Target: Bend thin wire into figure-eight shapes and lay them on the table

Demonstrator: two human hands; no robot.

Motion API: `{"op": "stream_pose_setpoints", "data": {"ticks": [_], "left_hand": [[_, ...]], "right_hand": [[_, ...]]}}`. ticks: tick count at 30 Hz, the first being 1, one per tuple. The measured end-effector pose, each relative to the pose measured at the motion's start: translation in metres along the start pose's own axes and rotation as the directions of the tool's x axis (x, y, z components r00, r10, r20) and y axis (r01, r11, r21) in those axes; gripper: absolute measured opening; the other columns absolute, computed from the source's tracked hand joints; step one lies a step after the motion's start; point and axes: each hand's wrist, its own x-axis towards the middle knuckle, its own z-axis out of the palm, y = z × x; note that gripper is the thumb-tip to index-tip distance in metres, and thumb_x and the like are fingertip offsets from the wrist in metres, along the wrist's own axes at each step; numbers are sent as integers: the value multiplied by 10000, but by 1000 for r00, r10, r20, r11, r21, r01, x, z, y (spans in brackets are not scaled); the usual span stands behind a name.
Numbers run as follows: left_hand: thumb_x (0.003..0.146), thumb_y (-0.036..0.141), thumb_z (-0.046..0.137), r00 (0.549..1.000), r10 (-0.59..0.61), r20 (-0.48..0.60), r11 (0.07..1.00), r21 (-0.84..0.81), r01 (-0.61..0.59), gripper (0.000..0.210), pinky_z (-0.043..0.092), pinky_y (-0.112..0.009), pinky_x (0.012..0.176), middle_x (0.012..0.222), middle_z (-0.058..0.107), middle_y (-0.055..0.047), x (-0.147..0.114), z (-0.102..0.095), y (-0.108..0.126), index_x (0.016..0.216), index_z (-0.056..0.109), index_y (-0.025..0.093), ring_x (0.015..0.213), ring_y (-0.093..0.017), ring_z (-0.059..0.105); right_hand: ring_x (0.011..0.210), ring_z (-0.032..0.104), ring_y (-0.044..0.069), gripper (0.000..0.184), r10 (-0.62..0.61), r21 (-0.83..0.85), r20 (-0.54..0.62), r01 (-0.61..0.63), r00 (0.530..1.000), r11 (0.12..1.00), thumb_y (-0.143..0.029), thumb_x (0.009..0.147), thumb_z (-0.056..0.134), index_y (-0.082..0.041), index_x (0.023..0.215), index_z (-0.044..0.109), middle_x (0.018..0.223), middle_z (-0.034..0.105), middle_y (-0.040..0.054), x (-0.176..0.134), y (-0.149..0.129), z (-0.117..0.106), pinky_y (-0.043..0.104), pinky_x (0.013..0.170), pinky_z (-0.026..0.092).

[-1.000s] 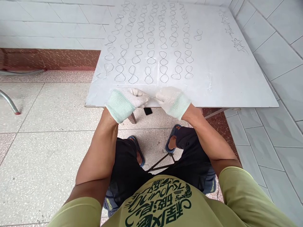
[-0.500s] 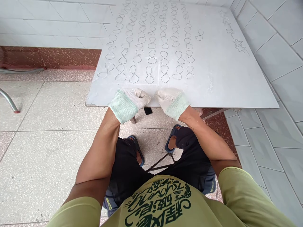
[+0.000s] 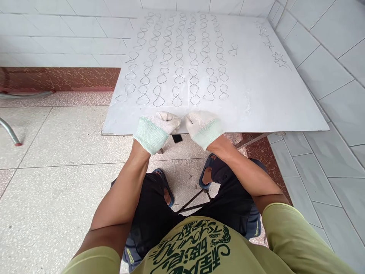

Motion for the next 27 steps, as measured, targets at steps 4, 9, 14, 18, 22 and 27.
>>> {"op": "stream_pose_setpoints", "data": {"ticks": [4,9,14,18,22,27], "left_hand": [[858,404,809,997,34,67,999,2,-34,304,490,-278,494,618,653,-28,-6,11,7,653,669,229,605,-200,635],[878,437,767,997,25,77,999,-48,-21,353,521,-272,494,602,626,-28,-12,21,16,631,606,243,680,-233,688],[874,420,752,990,16,141,999,-52,-8,346,507,-256,483,627,617,-24,-11,19,19,622,597,240,635,-193,634],[897,422,724,998,57,39,998,1,-57,386,455,-238,468,571,526,1,-10,16,17,600,564,235,547,-142,490],[888,416,725,990,70,-125,997,-19,-73,288,487,-213,521,698,670,-33,-11,18,16,697,663,209,667,-159,604],[886,399,755,994,32,-109,998,-58,-39,254,527,-234,550,758,723,-48,-12,22,16,729,687,211,722,-186,664]], "right_hand": [[878,664,270,456,115,120,-78,-106,990,987,-297,1199,360,-144,1107,779,995,762,154,4,-3,12,400,786,411],[809,626,245,421,214,198,-97,-192,972,961,-265,1175,393,-144,1050,776,923,749,148,4,-9,9,381,736,374],[878,634,244,382,168,151,-87,-154,982,976,-242,1168,412,-160,1079,774,1029,776,145,1,-8,2,374,760,360],[857,616,221,395,194,299,-69,-165,979,940,-334,1187,434,-201,1033,772,977,768,80,5,-8,8,363,768,365],[840,613,189,385,265,539,-42,-202,963,817,-389,1159,484,-228,924,742,890,737,16,8,-10,13,337,789,396],[838,590,175,339,301,552,-89,-204,950,808,-309,1128,488,-231,883,708,884,714,-2,8,-8,15,328,804,393]]}}
